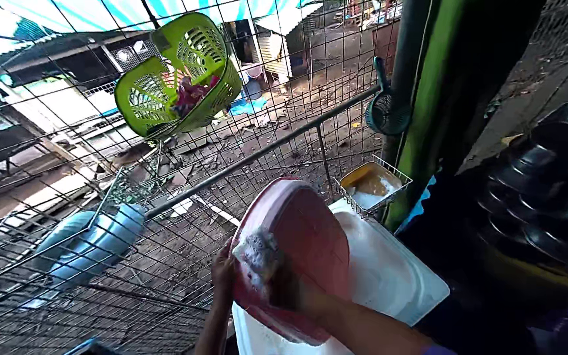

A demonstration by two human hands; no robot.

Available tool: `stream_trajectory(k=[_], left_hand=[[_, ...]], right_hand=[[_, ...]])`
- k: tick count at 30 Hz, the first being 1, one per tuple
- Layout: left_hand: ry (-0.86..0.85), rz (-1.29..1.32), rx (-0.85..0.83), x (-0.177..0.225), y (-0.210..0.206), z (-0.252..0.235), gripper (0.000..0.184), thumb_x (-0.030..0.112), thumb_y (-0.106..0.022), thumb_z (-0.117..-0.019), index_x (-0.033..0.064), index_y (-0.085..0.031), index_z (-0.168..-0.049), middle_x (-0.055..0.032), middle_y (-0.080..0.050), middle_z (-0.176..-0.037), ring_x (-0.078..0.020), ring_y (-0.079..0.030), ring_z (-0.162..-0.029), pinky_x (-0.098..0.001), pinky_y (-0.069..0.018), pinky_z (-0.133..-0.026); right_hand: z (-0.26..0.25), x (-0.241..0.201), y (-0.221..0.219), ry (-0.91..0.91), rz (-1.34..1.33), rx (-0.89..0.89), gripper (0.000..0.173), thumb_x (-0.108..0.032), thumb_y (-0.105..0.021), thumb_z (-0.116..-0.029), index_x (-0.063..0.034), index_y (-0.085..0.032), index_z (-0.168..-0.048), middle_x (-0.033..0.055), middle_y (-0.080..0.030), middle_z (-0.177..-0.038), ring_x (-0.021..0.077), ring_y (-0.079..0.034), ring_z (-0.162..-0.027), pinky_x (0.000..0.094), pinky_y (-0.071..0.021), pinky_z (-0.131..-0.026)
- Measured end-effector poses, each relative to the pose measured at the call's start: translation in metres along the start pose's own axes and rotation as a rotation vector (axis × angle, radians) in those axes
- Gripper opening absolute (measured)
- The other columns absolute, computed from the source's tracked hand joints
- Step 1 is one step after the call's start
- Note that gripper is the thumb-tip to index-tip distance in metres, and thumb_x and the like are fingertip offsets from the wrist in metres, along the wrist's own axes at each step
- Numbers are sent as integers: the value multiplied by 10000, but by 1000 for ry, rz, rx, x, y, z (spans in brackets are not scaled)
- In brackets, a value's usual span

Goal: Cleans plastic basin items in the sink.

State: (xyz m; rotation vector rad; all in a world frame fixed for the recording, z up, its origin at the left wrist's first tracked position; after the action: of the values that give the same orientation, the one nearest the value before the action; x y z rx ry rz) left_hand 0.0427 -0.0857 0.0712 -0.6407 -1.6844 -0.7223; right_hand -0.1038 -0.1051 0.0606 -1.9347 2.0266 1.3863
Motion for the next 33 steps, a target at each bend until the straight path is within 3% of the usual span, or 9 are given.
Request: stream_trajectory(k=[2,6,11,14,19,23,26,28,33], left_hand=[[9,2,4,-1,2,-5,266,23,-491,-1027,-154,-607,-1190,-88,-713,-959,51,-638,-807,-153,-531,-797],[-13,-49,55,-19,11,-8,251,44,-511,-1036,-155,-644,-1111,-77,-716,-897,66,-630,-770,-140,-531,-779],[36,-73,129,-38,17,-7,261,73,-479,-1062,-141,-628,-1056,-21,-650,-805,65,-592,-707,-145,-521,-731],[74,-125,136,-33,23,-9,308,116,-458,-1084,-145,-616,-1117,-50,-649,-868,51,-583,-744,-161,-510,-762],[43,-115,123,-31,17,-4,284,99,-441,-1076,-120,-619,-1046,26,-633,-790,82,-592,-705,-133,-526,-719],[54,-125,143,-41,15,-1,299,91,-438,-1083,-159,-599,-1102,-6,-626,-832,91,-574,-719,-123,-505,-735],[70,-116,161,-46,16,3,300,97,-442,-1082,-158,-593,-1127,-27,-625,-857,77,-568,-733,-131,-496,-748],[60,-70,175,-46,15,6,288,78,-436,-1078,-165,-584,-1121,-16,-623,-860,93,-571,-742,-114,-496,-750],[45,-61,195,-39,15,8,271,94,-432,-1083,-105,-605,-1022,70,-582,-732,107,-563,-654,-104,-503,-665]], right_hand=[[-12,32,-3,18,12,82,351,-209,-739,-851,-2,-770,-1132,216,-749,-1126,383,-706,-1114,537,-542,-1003],[-33,147,39,-636,-82,103,453,-127,-567,-1009,151,-539,-1367,333,-590,-1355,403,-557,-1314,461,-403,-1152],[121,196,-7,-1016,76,-96,574,-169,-514,-1040,136,-372,-1506,349,-367,-1567,452,-328,-1499,514,-258,-1245],[161,123,-48,-870,27,80,623,-131,-530,-996,181,-339,-1501,394,-306,-1577,532,-276,-1499,580,-220,-1248],[42,34,-31,-216,-48,248,451,-212,-564,-965,29,-652,-1336,244,-622,-1391,439,-546,-1347,633,-367,-1153],[1,116,-3,-491,7,311,450,-138,-594,-920,131,-643,-1278,326,-628,-1323,484,-556,-1310,618,-344,-1165],[64,186,-1,-970,-13,74,492,-152,-509,-1039,139,-478,-1434,351,-479,-1480,447,-416,-1443,506,-290,-1227],[115,200,-17,-1065,2,213,514,-118,-438,-1049,131,-398,-1496,343,-399,-1550,436,-367,-1483,501,-291,-1235],[78,63,-39,-471,-234,377,431,-120,-495,-979,86,-566,-1352,227,-613,-1350,316,-579,-1281,458,-471,-1090]])
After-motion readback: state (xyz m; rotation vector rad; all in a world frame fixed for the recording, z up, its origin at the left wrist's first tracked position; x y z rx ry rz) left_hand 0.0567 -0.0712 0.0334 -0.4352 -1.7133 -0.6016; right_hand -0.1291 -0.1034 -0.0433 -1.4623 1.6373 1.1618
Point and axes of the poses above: each hand's wrist, its own z-axis away from the middle knuckle, its own y-axis out of the back of the hand, x = y × z, the point moved 4 cm from there along -z, towards the middle knuckle
